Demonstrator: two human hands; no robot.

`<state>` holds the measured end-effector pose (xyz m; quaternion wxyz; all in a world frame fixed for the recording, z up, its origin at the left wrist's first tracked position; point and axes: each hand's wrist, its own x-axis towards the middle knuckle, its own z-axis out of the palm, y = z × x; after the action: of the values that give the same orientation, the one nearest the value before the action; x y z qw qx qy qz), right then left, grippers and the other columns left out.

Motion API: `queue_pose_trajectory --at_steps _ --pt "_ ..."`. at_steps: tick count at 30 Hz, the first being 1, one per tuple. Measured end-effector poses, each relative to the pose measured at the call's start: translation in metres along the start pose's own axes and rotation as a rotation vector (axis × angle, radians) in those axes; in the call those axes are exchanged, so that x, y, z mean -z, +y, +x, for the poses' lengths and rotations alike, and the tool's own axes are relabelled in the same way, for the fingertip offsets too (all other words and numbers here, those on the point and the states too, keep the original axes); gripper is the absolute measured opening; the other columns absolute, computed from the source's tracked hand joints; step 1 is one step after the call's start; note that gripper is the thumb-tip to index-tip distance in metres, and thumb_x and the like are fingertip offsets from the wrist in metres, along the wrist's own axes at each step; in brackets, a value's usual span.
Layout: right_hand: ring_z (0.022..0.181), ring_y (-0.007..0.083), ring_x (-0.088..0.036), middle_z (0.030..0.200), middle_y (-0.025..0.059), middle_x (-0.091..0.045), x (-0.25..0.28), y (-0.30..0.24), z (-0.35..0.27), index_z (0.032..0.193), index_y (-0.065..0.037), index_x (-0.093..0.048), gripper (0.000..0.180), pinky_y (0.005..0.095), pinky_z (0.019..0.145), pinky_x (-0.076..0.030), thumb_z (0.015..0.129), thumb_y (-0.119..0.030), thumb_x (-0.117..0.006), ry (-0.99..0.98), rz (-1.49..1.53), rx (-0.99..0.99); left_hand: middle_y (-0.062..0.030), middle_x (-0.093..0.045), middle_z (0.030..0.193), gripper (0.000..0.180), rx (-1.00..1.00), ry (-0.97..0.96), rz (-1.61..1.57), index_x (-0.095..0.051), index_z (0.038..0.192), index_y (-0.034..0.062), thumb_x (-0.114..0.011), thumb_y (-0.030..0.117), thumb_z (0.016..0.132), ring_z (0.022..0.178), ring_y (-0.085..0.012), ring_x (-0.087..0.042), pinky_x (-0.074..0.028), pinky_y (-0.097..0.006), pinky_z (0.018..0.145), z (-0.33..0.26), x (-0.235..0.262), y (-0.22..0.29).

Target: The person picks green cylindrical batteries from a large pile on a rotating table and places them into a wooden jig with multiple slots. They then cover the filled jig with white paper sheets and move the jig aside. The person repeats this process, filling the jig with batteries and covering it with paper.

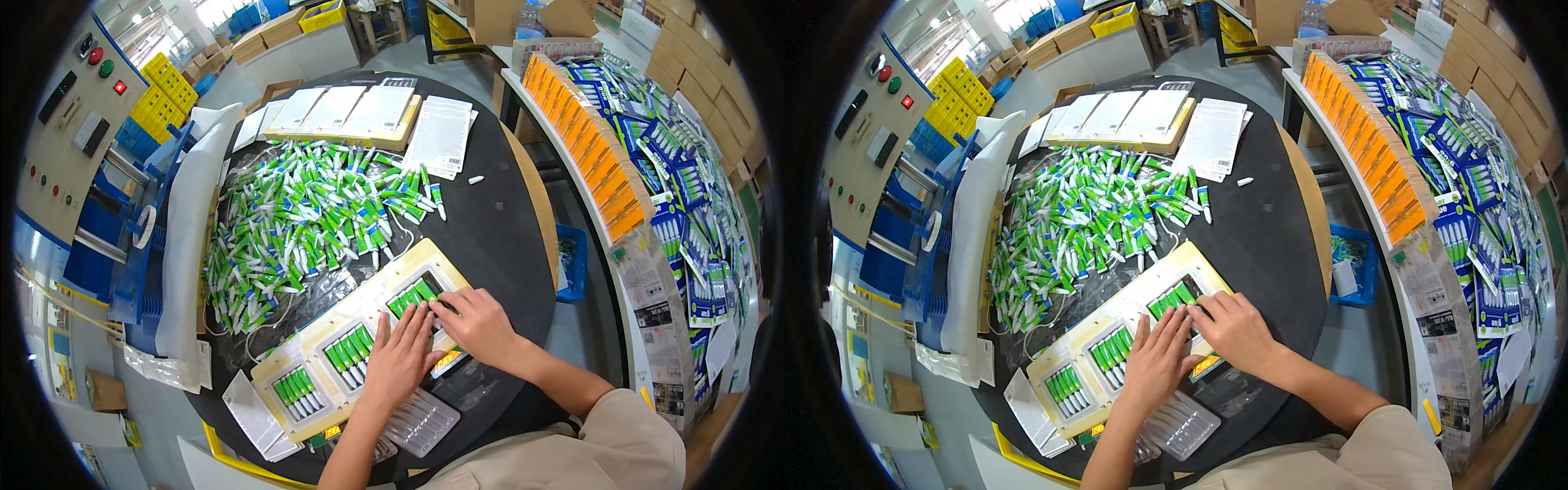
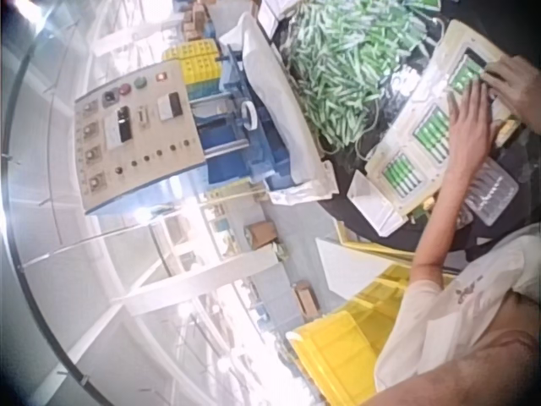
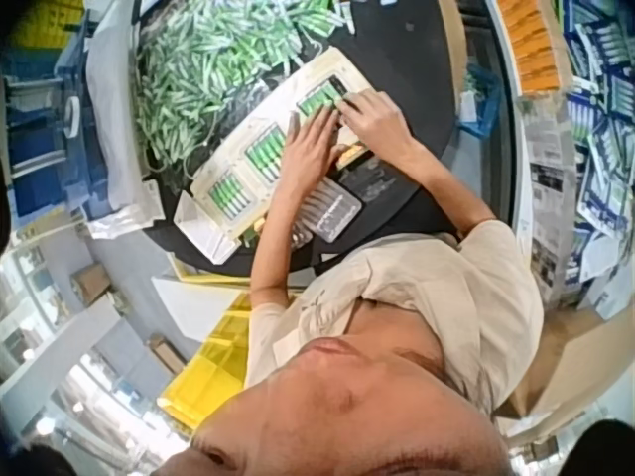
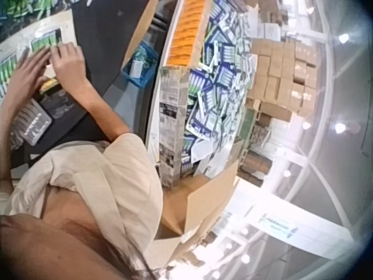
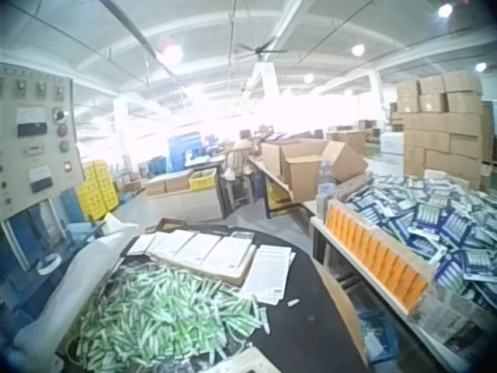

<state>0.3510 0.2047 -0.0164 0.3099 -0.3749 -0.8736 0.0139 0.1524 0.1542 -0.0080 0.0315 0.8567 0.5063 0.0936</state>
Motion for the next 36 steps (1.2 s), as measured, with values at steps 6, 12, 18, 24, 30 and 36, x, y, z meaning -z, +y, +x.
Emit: queue_pose_trajectory --at_steps 6,12,18,24,30,36 --pt "0.091 0.0274 -0.065 0.096 0.0094 -0.070 -0.002 0.025 0.054 0.094 -0.006 -0.075 0.019 0.0392 0.074 -0.051 0.090 -0.024 -0.072 0.060 0.175 -0.075 -0.0095 -0.047 0.157 0.066 -0.013 -0.004 -0.008 -0.053 0.146 0.0043 -0.066 0.045 0.096 0.148 -0.0251 -0.042 -0.024 -0.057 0.123 0.000 0.002 -0.001" --pt "0.083 0.0337 -0.074 0.083 0.0151 -0.074 -0.080 0.048 0.168 0.085 -0.006 -0.078 0.035 0.0433 0.069 -0.058 0.085 -0.040 -0.078 -0.330 -0.046 -0.271 -0.0096 -0.050 0.155 0.062 -0.042 0.062 0.002 -0.055 0.143 0.0055 -0.069 0.042 0.095 0.144 -0.0244 -0.046 -0.024 -0.058 0.123 0.004 0.014 0.017" --pt "0.079 0.0328 -0.074 0.083 0.0153 -0.075 -0.084 0.046 0.168 0.086 -0.007 -0.078 0.032 0.0434 0.067 -0.057 0.082 -0.039 -0.081 -0.362 0.028 -0.327 -0.0088 -0.052 0.152 0.060 0.015 0.073 -0.083 -0.056 0.143 0.0076 -0.072 0.037 0.094 0.143 -0.0238 -0.048 -0.025 -0.059 0.122 -0.013 0.027 0.038" --pt "0.077 0.0299 -0.069 0.089 0.0136 -0.067 0.004 0.052 0.093 0.105 -0.004 -0.078 0.020 0.0370 0.067 -0.053 0.090 -0.016 -0.073 0.066 0.472 -0.338 -0.0100 -0.053 0.151 0.053 0.102 0.128 -0.260 -0.058 0.141 0.0084 -0.070 0.033 0.095 0.141 -0.0258 -0.049 -0.024 -0.059 0.122 -0.038 0.034 0.049" --pt "0.090 0.0300 -0.066 0.106 0.0153 -0.064 0.012 0.024 0.017 0.113 0.004 -0.072 0.031 0.0378 0.073 -0.057 0.083 0.000 -0.067 0.076 0.059 0.092 -0.0096 -0.060 0.142 0.040 0.200 0.198 -0.435 -0.066 0.129 0.0072 -0.071 0.029 0.095 0.136 -0.0272 -0.054 -0.027 -0.058 0.121 -0.063 0.029 0.064" --pt "0.096 0.0315 -0.062 0.111 0.0185 -0.064 -0.013 0.011 0.014 0.114 0.009 -0.068 0.036 0.0374 0.085 -0.054 0.079 0.000 -0.067 -0.002 -0.027 0.094 -0.0084 -0.062 0.139 0.038 0.231 0.159 -0.400 -0.067 0.126 0.0070 -0.071 0.029 0.095 0.134 -0.0253 -0.055 -0.028 -0.058 0.121 -0.084 0.027 0.073"
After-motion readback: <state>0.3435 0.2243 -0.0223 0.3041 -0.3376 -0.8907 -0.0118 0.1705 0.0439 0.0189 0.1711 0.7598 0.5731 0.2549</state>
